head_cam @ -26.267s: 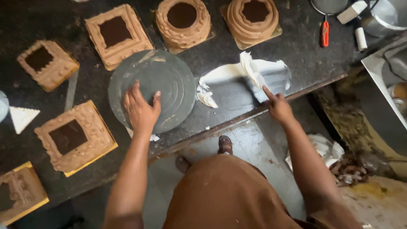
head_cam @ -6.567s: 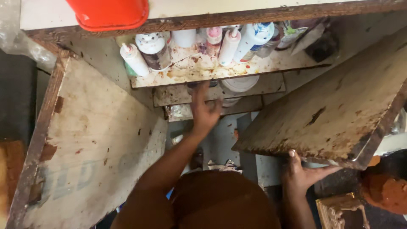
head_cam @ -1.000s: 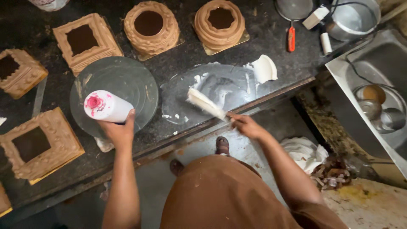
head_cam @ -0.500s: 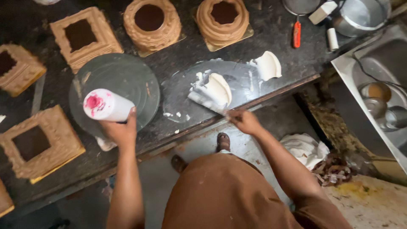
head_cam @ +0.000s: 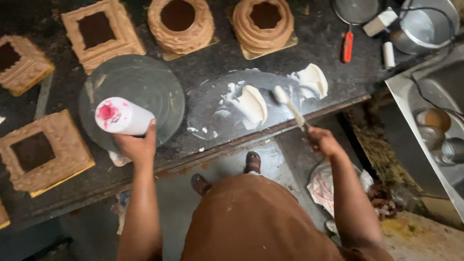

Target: The person mixes white frosting with a red liquid on a workspace using a palette knife.

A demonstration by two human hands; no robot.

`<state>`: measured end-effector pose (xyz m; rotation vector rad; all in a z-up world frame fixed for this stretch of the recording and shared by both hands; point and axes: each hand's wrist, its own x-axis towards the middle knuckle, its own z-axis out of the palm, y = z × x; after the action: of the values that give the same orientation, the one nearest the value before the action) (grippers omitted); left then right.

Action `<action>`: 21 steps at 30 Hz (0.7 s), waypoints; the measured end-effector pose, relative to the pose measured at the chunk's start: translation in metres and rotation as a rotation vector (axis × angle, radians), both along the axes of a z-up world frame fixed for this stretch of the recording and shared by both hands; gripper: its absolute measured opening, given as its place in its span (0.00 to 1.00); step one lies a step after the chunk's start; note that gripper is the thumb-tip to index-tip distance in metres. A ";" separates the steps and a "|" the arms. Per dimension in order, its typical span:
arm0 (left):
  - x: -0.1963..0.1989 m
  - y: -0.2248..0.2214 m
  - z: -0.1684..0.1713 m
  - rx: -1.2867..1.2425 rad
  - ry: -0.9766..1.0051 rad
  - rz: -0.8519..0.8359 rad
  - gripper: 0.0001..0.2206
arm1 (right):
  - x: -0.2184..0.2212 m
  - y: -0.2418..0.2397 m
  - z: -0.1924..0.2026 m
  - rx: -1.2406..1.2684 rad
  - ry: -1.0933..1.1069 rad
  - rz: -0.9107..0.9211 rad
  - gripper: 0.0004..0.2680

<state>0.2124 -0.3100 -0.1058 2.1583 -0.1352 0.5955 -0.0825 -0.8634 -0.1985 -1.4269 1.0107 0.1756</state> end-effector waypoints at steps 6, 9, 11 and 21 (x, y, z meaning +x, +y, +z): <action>-0.001 -0.005 0.020 -0.083 -0.056 -0.081 0.39 | 0.041 0.119 0.063 -1.084 -0.332 0.264 0.15; -0.004 -0.003 0.023 -0.089 -0.059 -0.094 0.39 | 0.067 0.142 0.096 -1.222 -0.066 0.647 0.16; 0.000 0.002 0.022 -0.073 -0.016 -0.113 0.40 | 0.067 0.106 0.134 -1.087 0.080 0.717 0.15; -0.001 0.013 0.005 -0.328 0.058 -0.288 0.55 | 0.055 0.154 0.048 -0.998 0.136 0.635 0.16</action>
<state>0.2119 -0.2970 -0.1009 1.7944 -0.2902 0.3602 -0.0273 -0.7094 -0.1506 -2.6660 0.7241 0.2442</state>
